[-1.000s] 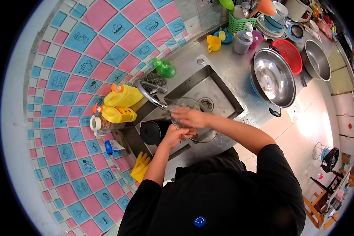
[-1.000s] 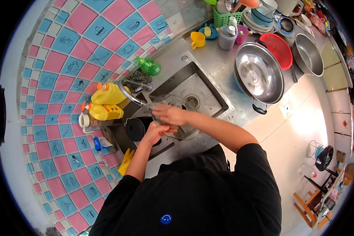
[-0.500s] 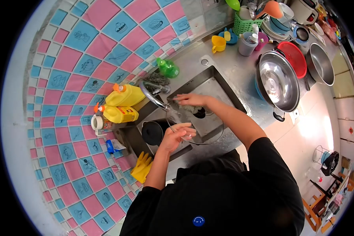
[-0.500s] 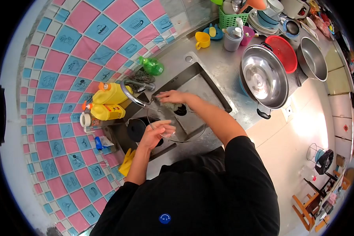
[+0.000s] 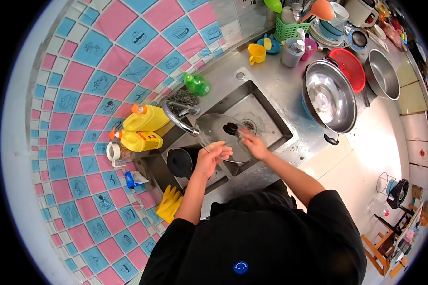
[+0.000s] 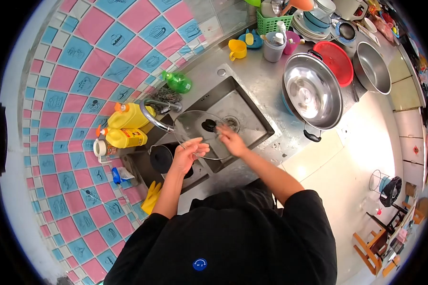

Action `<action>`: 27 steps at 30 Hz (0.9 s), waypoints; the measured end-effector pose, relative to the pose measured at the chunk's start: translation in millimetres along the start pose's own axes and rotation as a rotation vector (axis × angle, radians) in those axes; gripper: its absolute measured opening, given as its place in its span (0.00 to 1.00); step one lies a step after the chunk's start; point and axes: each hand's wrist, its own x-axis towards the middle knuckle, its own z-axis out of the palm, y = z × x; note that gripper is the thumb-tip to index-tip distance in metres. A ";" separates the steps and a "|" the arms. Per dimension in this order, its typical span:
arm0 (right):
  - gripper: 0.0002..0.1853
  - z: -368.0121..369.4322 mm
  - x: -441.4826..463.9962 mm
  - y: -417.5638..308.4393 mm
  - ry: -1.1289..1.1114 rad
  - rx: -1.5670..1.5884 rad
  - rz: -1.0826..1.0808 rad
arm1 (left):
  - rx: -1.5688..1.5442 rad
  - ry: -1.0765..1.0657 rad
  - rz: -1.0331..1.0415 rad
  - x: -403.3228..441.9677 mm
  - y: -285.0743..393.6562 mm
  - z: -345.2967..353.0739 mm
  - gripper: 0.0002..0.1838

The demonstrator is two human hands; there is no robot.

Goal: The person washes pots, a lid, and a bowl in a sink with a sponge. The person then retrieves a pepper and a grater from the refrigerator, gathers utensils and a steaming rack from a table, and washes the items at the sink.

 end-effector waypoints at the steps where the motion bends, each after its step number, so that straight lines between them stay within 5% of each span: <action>1: 0.22 3.1 -7.7 -18.0 0.015 -0.033 -0.020 | -0.005 -0.007 0.019 3.0 -2.2 3.6 0.18; 9: 0.18 21.9 21.5 -83.6 -0.045 -0.028 -0.320 | 0.074 0.145 -0.008 19.0 -28.8 6.9 0.31; 15: 0.19 32.0 100.0 -61.4 -0.217 -0.041 0.056 | 0.271 0.046 -0.045 7.3 -18.2 33.9 0.37; 18: 0.20 40.3 91.1 -65.4 -0.280 -0.127 -0.110 | 0.186 0.070 0.028 16.1 -22.5 21.5 0.37; 22: 0.20 28.9 35.0 -76.8 -0.124 -0.028 -0.283 | 0.102 0.287 0.149 17.0 -25.1 13.5 0.37; 25: 0.21 15.6 -5.4 -68.4 -0.002 0.024 -0.331 | 0.006 0.260 0.150 8.1 -24.8 7.9 0.35; 27: 0.21 8.7 -13.7 -42.3 0.095 0.076 -0.190 | 0.007 0.254 0.122 -3.2 -15.5 21.7 0.33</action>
